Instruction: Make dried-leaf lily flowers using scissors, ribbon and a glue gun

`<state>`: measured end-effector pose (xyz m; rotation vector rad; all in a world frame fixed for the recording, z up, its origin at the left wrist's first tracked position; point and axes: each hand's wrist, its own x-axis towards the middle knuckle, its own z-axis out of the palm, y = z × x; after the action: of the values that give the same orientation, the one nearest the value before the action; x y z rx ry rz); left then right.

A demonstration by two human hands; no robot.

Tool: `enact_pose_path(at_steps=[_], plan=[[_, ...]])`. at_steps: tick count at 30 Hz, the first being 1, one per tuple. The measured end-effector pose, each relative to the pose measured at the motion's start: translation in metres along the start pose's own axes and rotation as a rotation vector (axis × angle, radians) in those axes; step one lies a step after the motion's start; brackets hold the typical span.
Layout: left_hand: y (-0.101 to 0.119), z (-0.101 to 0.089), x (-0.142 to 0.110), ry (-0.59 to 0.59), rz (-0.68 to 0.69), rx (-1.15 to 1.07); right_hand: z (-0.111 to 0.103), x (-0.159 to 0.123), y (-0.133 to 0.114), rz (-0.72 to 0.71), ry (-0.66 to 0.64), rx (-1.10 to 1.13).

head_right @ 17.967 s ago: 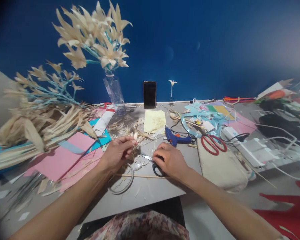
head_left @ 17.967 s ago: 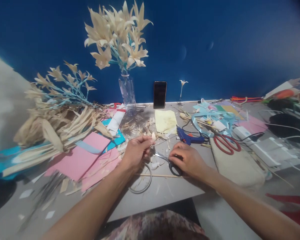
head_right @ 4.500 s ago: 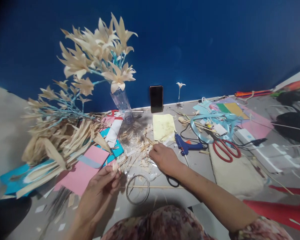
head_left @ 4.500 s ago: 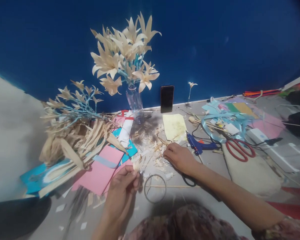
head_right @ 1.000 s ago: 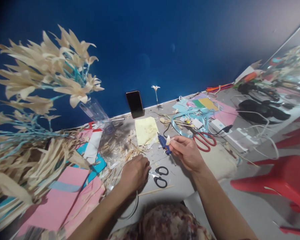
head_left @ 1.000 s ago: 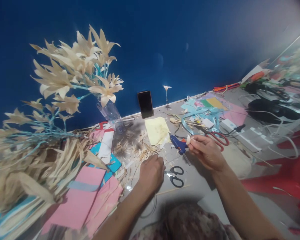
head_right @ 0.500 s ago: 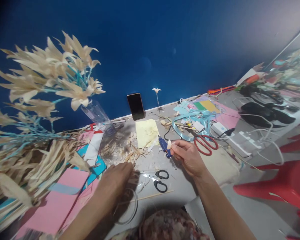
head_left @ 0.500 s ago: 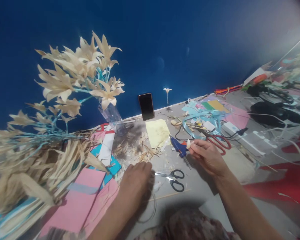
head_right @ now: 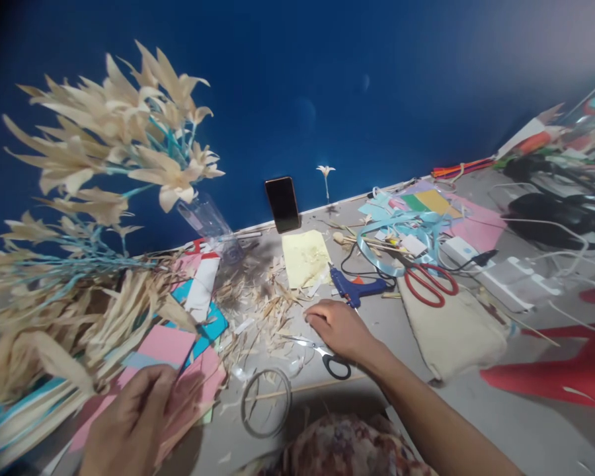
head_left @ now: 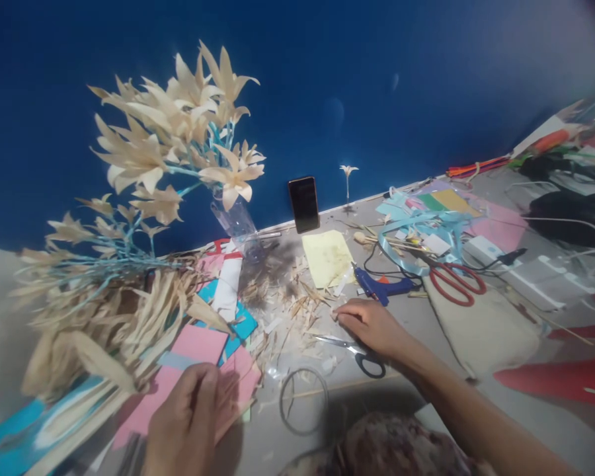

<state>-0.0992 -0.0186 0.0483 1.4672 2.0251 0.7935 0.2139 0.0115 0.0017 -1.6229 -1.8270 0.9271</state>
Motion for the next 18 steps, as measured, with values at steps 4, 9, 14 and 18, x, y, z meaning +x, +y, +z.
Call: enact_pose_path(at_steps=[4,9,14,18], plan=[[0.019,0.004,-0.007,0.100,-0.058,-0.020,0.005,0.000,0.002,-0.006,0.021,-0.117],[0.013,0.004,0.002,0.169,-0.077,0.078,0.001,-0.004,0.007,0.046,0.138,-0.065],[-0.025,0.006,0.019,0.128,0.079,0.084,-0.006,-0.009,0.008,0.118,0.200,0.108],[-0.045,0.010,0.027,0.152,0.258,0.011,-0.008,-0.011,0.009,0.163,0.169,0.598]])
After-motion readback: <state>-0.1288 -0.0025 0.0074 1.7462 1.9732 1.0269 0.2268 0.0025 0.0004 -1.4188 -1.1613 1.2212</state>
